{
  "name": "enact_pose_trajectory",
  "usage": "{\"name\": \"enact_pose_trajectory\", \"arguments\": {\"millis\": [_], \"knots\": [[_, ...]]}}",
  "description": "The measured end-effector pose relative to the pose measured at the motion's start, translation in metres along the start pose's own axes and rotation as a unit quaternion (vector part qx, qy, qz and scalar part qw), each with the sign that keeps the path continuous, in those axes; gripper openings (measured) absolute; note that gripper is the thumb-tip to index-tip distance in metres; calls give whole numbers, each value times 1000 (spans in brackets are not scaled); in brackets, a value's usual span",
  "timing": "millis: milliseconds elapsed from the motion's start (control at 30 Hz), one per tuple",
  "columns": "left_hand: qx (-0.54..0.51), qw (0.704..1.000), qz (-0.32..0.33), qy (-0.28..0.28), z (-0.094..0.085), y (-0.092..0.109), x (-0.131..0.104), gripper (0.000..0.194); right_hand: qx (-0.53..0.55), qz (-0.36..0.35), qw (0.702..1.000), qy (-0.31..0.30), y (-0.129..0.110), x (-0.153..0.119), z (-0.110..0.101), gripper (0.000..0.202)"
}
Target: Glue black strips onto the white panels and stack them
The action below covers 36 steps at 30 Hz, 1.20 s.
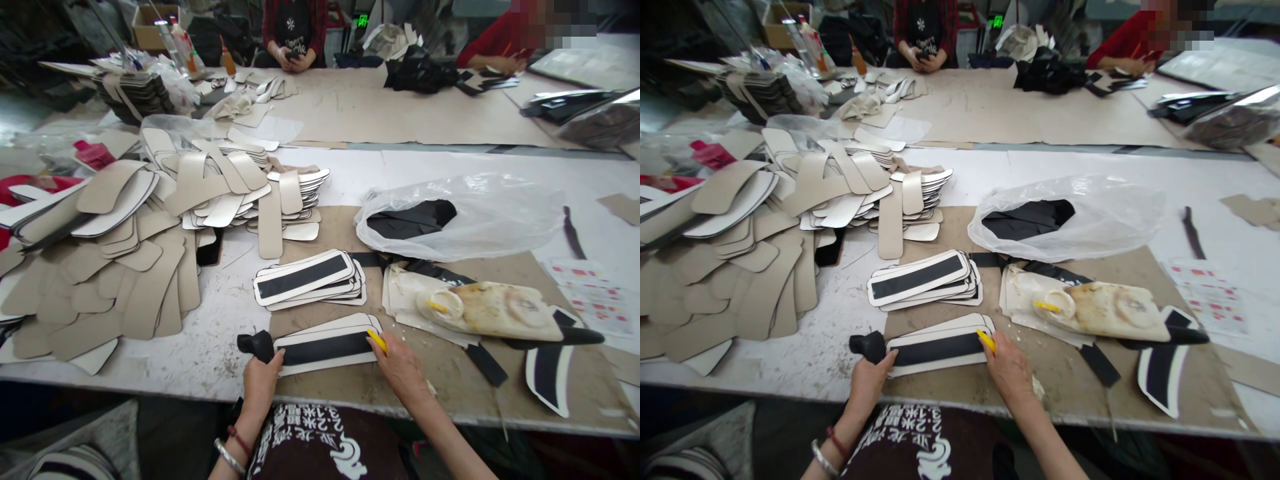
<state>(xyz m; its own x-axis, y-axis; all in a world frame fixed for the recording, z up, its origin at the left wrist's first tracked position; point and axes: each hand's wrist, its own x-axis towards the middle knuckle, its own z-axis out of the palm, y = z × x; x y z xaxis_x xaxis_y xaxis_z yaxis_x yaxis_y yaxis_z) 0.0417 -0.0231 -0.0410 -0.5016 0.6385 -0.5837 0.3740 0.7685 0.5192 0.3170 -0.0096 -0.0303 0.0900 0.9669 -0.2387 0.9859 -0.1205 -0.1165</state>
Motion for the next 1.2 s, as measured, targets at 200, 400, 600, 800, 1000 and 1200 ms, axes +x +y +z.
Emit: {"name": "enact_pose_trajectory", "arguments": {"millis": [200,400,600,800,1000,1200], "knots": [[-25,1000,2,-3,5,-11,6,39,-4,-6,1000,14,-4,-1,-3,17],[-27,1000,1,1,4,-9,4,38,-10,-1,1000,15,-4,-1,0,17],[-15,1000,10,-1,3,-6,3,38,2,5,1000,9,-2,0,4,19],[-2,1000,24,-8,4,-11,6,40,8,6,1000,15,-2,0,6,18],[4,999,31,-9,3,-9,4,39,16,9,1000,11,-3,-1,3,14],[4,999,34,-8,1,-5,1,37,10,18,1000,-5,-5,0,2,14]]}}
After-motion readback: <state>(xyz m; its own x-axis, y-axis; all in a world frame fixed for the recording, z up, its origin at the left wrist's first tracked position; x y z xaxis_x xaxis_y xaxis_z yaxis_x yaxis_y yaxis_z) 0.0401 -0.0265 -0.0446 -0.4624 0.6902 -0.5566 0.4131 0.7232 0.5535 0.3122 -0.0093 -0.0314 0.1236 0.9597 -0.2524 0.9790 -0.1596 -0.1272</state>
